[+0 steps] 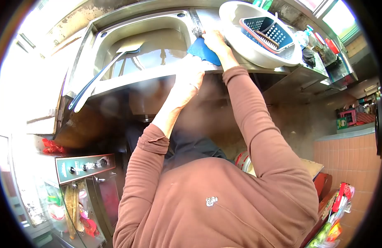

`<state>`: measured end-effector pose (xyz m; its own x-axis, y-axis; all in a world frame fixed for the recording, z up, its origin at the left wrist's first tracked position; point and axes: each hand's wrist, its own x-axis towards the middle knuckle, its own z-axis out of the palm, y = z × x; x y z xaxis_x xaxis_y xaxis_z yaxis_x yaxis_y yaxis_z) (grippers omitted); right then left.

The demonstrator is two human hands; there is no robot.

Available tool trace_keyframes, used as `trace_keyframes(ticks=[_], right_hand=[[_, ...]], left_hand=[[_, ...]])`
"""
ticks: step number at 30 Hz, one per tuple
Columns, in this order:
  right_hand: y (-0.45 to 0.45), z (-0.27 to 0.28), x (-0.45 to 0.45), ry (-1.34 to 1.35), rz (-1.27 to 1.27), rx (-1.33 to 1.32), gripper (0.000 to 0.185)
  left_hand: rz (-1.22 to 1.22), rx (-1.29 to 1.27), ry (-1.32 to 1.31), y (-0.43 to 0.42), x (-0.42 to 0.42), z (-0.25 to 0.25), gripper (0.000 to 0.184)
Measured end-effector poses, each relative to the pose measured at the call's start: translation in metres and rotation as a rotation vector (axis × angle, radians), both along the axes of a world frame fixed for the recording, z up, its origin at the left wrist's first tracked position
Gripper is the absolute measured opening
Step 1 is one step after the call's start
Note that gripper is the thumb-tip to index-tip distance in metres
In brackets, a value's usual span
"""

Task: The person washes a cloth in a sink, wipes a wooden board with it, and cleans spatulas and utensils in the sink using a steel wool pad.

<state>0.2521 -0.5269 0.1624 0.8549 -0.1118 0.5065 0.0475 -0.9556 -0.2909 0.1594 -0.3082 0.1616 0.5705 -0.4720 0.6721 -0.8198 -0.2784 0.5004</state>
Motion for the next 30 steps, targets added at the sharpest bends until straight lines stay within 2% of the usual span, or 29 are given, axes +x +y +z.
trace_keyframes(ticks=[3,5,7,9,11,12,15,17,19,21,23,25,27,30], right_hand=[[0.034,0.010,-0.058,0.130,-0.021,0.213,0.015],[0.046,-0.002,-0.098,-0.012,0.048,0.029,0.010],[0.060,0.006,-0.137,-0.075,0.029,0.045,0.010],[0.044,0.000,-0.128,-0.027,0.046,-0.015,0.010],[0.034,0.005,-0.102,-0.068,-0.083,0.053,0.007],[0.015,-0.013,-0.076,-0.212,-0.054,0.101,0.007],[0.008,0.005,-0.040,0.019,-0.227,0.085,0.019],[-0.016,-0.021,-0.002,-0.019,-0.277,0.125,0.021],[-0.017,-0.014,-0.001,-0.005,-0.268,0.125,0.020],[0.007,0.013,-0.039,0.067,-0.213,0.103,0.019],[0.027,0.008,-0.073,0.039,-0.178,0.330,0.017],[0.049,0.005,-0.111,0.043,-0.116,0.138,0.013],[0.060,0.000,-0.141,-0.034,-0.027,0.120,0.012],[0.053,0.008,-0.133,0.036,-0.041,0.086,0.013]], left_hand=[[0.010,-0.016,-0.093,-0.005,0.008,-0.012,0.016],[-0.011,-0.058,-0.084,-0.009,0.007,-0.014,0.017],[-0.015,-0.054,-0.042,-0.009,0.003,-0.004,0.015],[0.003,0.045,-0.085,-0.007,0.008,-0.003,0.013],[-0.028,0.147,-0.176,-0.001,0.012,0.000,0.013],[-0.012,0.224,-0.269,0.003,0.011,-0.001,0.015],[-0.090,0.265,-0.157,0.002,0.021,-0.013,0.014],[-0.057,0.251,-0.203,-0.001,0.018,-0.009,0.004],[-0.064,0.172,-0.222,-0.001,0.011,-0.001,0.003],[-0.126,0.047,-0.211,0.002,0.006,0.005,0.003],[-0.151,0.032,-0.215,0.003,0.009,0.004,0.002],[-0.178,0.003,-0.182,0.003,0.009,0.002,0.002],[-0.210,-0.035,-0.118,0.006,0.006,0.004,0.002],[-0.183,0.024,-0.353,0.007,0.015,-0.003,0.003]])
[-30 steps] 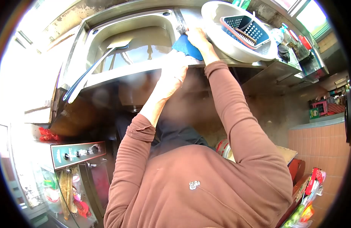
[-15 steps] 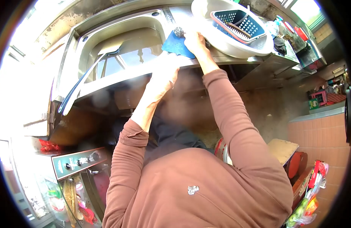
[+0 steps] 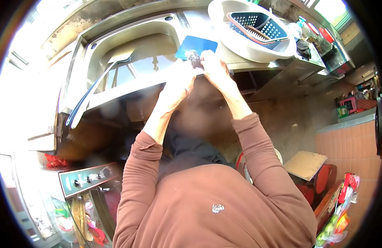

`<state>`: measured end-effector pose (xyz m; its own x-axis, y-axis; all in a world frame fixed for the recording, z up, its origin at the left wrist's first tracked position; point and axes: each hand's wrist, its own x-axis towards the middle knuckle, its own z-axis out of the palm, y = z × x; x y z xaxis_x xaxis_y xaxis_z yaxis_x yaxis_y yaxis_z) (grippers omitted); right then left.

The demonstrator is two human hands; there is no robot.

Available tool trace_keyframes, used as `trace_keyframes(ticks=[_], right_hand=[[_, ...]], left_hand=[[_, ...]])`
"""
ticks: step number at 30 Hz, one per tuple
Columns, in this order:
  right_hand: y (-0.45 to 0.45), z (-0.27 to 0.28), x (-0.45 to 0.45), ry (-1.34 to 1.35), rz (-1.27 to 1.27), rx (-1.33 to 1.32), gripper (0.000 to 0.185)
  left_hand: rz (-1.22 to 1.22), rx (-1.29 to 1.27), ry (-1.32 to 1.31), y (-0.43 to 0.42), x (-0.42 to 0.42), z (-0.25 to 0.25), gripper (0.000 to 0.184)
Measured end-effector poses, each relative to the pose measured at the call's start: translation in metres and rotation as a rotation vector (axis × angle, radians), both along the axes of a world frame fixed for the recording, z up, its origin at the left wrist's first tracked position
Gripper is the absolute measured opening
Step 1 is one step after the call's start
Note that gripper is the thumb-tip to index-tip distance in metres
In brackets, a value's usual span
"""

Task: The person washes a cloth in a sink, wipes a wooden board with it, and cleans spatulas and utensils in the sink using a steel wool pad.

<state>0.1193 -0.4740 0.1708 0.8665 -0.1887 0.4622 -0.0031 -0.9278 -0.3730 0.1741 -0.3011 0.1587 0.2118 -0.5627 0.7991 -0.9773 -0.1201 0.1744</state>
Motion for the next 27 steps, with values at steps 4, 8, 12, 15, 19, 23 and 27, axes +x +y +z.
trace_keyframes(ticks=[4,8,12,15,19,23,27], right_hand=[[-0.040,-0.013,0.083,-0.068,-0.159,-0.061,0.017],[-0.065,0.001,0.133,0.060,-0.169,-0.018,0.017],[-0.060,-0.003,0.111,0.063,-0.067,-0.124,0.014],[-0.023,0.002,0.050,-0.075,0.025,0.140,0.014],[-0.014,0.000,0.013,-0.062,0.123,0.019,0.015],[-0.030,0.001,0.073,0.033,-0.039,0.106,0.016],[-0.062,-0.009,0.150,0.125,-0.089,0.000,0.017]], left_hand=[[-0.050,0.067,0.366,0.000,-0.003,0.006,0.002],[-0.094,0.065,0.385,0.004,-0.003,0.006,0.003],[-0.030,0.026,0.273,0.003,-0.005,0.007,0.002],[-0.017,-0.067,0.084,-0.009,0.012,-0.032,0.001],[-0.034,-0.021,0.105,-0.003,0.000,-0.003,0.002],[0.257,0.462,-0.247,0.001,0.002,-0.003,0.015],[0.312,0.529,-0.280,0.008,0.012,-0.020,0.012]])
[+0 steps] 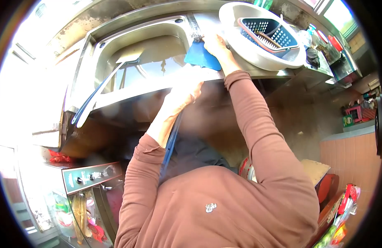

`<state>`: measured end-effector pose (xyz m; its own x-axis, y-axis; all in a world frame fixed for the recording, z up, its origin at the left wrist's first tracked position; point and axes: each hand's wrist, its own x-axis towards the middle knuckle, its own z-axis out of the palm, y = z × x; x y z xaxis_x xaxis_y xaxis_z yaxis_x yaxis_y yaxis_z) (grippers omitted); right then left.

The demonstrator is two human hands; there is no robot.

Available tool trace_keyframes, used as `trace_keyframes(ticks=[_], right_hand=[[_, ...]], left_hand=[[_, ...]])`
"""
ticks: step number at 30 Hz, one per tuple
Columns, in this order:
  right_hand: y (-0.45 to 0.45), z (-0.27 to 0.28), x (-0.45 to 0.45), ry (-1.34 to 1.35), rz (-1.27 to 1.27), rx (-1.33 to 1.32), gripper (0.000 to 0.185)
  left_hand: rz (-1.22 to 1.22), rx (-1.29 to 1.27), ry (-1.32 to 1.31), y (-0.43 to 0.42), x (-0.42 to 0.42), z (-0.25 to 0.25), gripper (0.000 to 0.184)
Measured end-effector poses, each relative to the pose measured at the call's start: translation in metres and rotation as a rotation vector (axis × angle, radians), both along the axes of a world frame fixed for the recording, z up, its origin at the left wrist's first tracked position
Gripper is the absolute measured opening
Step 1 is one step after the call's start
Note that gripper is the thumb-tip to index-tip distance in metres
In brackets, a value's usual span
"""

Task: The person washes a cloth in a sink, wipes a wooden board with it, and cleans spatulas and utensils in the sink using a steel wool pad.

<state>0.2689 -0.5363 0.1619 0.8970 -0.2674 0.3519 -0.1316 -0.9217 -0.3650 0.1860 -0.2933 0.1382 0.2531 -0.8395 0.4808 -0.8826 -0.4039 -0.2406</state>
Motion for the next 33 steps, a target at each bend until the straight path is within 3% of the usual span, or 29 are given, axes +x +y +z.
trace_keyframes(ticks=[1,2,5,8,9,10,12,13,14,15,16,18,20,21,24,25,26,27,30,32,33], right_hand=[[0.000,0.005,0.002,0.030,-0.003,0.039,0.017],[0.000,0.010,0.003,0.056,-0.006,0.076,0.018],[0.007,0.019,0.010,-0.179,0.038,-0.152,0.014],[0.038,0.074,-0.034,-0.677,0.136,-0.115,0.011],[0.051,0.098,-0.058,-0.803,0.155,-0.065,0.012],[0.062,0.122,-0.081,-0.926,0.172,-0.015,0.013],[0.064,0.144,-0.105,-1.062,0.175,0.085,0.013],[0.065,0.157,-0.122,-0.962,0.155,0.254,0.018],[0.065,0.166,-0.138,-0.859,0.134,0.419,0.023],[0.063,0.167,-0.140,-0.927,0.136,0.449,0.023],[0.045,0.151,-0.131,-0.969,0.178,0.274,0.014],[0.041,0.140,-0.130,-0.906,0.202,0.331,0.015],[0.036,0.118,-0.124,-0.727,0.207,0.279,0.010],[0.033,0.100,-0.115,-0.646,0.224,0.197,0.010],[0.038,0.054,-0.104,-0.277,0.162,0.029,0.011],[0.027,0.023,-0.089,-0.225,0.183,0.084,0.012],[0.027,0.001,-0.088,-0.408,0.160,-0.163,0.014],[0.027,-0.001,-0.085,-0.435,0.157,-0.139,0.013],[0.023,0.001,-0.079,-0.360,0.159,0.035,0.013],[0.023,0.005,-0.085,-0.266,0.168,0.106,0.013],[0.023,0.007,-0.089,-0.237,0.199,0.149,0.013]], left_hand=[[-0.203,-0.277,0.723,0.004,-0.003,0.005,0.007],[-0.285,-0.561,1.147,0.008,-0.006,0.009,0.006],[-0.173,-0.399,0.726,0.013,0.010,0.032,0.010],[0.118,-0.258,0.454,0.016,0.012,0.052,0.028],[0.181,-0.235,0.525,0.019,0.007,0.070,0.031],[0.092,-0.357,0.402,0.024,0.011,0.063,0.034],[0.128,-0.476,0.989,0.025,-0.012,0.091,0.034],[0.193,-0.543,1.295,0.026,-0.028,0.116,0.034],[0.084,-0.616,1.457,0.025,-0.028,0.110,0.034],[-0.032,-0.686,1.617,0.024,-0.025,0.099,0.034],[-0.154,-0.756,1.775,0.022,-0.024,0.089,0.034],[-0.077,-0.835,1.954,0.014,-0.031,0.072,0.037],[-0.064,-0.848,1.929,0.004,-0.034,0.047,0.040],[0.001,-0.709,1.898,-0.003,-0.026,0.032,0.045],[0.104,-0.516,1.542,-0.009,-0.040,0.048,0.048],[0.157,-0.428,1.473,-0.010,-0.040,0.045,0.050],[0.054,-0.511,0.976,-0.015,-0.033,0.030,0.046],[-0.040,-0.565,0.476,-0.019,-0.028,0.017,0.043],[0.062,-0.321,0.568,-0.020,-0.032,-0.005,0.040],[0.210,-0.184,0.431,-0.030,-0.022,-0.016,0.030],[0.227,-0.161,0.589,-0.026,-0.043,0.023,0.023]])
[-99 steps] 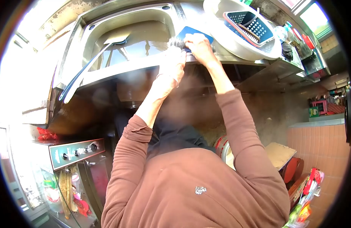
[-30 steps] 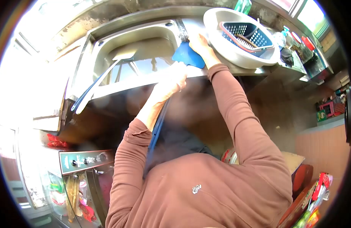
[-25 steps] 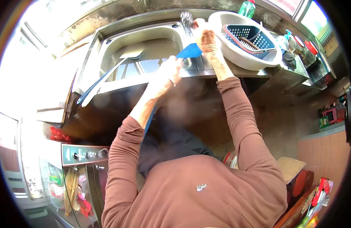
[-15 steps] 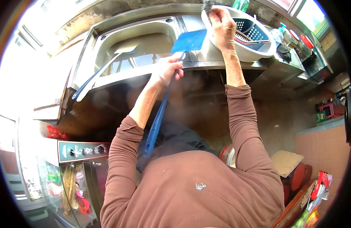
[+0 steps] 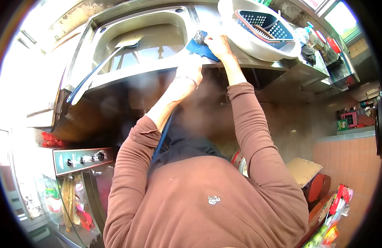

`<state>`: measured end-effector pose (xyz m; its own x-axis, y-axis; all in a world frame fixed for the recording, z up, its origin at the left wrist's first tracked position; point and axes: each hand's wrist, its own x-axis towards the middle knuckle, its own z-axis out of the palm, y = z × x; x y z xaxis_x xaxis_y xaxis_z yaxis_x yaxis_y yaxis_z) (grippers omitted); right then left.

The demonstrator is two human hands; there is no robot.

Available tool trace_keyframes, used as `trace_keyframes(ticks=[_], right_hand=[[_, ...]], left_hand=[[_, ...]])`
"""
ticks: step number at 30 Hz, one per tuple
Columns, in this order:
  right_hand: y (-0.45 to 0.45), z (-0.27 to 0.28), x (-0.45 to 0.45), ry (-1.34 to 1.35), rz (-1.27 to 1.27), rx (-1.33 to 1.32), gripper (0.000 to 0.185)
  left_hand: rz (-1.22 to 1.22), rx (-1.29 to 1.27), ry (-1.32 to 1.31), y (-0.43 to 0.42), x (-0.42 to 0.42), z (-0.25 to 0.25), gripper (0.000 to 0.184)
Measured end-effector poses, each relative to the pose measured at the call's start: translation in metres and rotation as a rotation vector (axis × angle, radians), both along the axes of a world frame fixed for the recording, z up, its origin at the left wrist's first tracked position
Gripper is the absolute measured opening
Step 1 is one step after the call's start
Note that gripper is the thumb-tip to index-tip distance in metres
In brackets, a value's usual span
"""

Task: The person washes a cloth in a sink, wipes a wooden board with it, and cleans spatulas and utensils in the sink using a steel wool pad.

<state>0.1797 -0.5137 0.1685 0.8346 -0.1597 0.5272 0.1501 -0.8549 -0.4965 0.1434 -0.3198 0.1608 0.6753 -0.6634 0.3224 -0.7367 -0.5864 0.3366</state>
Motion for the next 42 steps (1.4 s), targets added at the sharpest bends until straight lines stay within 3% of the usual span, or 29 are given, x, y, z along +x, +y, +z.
trace_keyframes(ticks=[2,3,6,9,14,18,20,21,22,24,27,29,31,34,38,42], right_hand=[[0.014,0.012,-0.028,0.096,0.063,0.134,0.013],[0.020,0.010,-0.042,0.020,0.097,-0.013,0.011],[0.025,-0.004,-0.063,-0.053,0.101,0.148,0.012],[0.001,-0.003,-0.020,0.002,-0.004,-0.087,0.011],[-0.037,-0.009,0.057,0.135,-0.182,-0.111,0.014],[-0.020,-0.004,0.035,0.123,-0.183,-0.079,0.019],[0.004,0.001,0.000,0.078,-0.125,-0.100,0.014],[0.014,0.003,-0.020,0.020,-0.018,-0.228,0.010],[0.027,0.007,-0.043,0.025,0.008,-0.135,0.009],[0.035,0.008,-0.057,0.025,0.040,-0.020,0.008],[0.027,0.009,-0.039,0.060,0.028,-0.004,0.009],[0.013,0.011,-0.001,0.154,-0.047,-0.050,0.010],[-0.003,0.005,0.042,0.149,-0.068,-0.063,0.013],[-0.013,0.004,0.075,0.146,-0.061,-0.121,0.013],[0.002,0.010,0.034,0.143,0.002,-0.076,0.013],[0.019,0.012,-0.036,0.110,0.225,0.121,0.011]], left_hand=[[-0.027,0.031,-0.032,0.002,-0.004,0.006,0.021],[-0.046,0.046,-0.068,0.002,-0.002,0.005,0.021],[-0.099,0.095,-0.151,0.003,0.004,0.003,0.018],[-0.112,0.100,-0.200,0.001,0.007,0.001,0.016],[-0.040,-0.018,-0.252,-0.008,0.013,-0.024,0.019],[-0.037,-0.054,-0.133,-0.004,-0.001,-0.014,0.020],[0.088,0.041,-0.769,-0.019,0.024,-0.072,0.020],[0.079,0.013,-0.761,-0.020,0.025,-0.072,0.020],[0.069,-0.015,-0.753,-0.020,0.026,-0.071,0.019],[-0.087,-0.219,-0.085,-0.007,0.003,-0.005,0.018],[-0.021,-0.028,-0.683,-0.005,0.011,-0.023,0.015],[-0.051,0.044,-0.682,-0.003,0.020,-0.034,0.013],[-0.073,0.012,-0.129,-0.007,0.011,-0.023,0.018],[-0.120,-0.101,0.000,0.001,0.000,-0.010,0.014],[0.007,-0.131,-0.224,-0.006,-0.008,-0.008,0.012],[-0.001,-0.094,-0.117,-0.010,-0.006,-0.004,0.018]])
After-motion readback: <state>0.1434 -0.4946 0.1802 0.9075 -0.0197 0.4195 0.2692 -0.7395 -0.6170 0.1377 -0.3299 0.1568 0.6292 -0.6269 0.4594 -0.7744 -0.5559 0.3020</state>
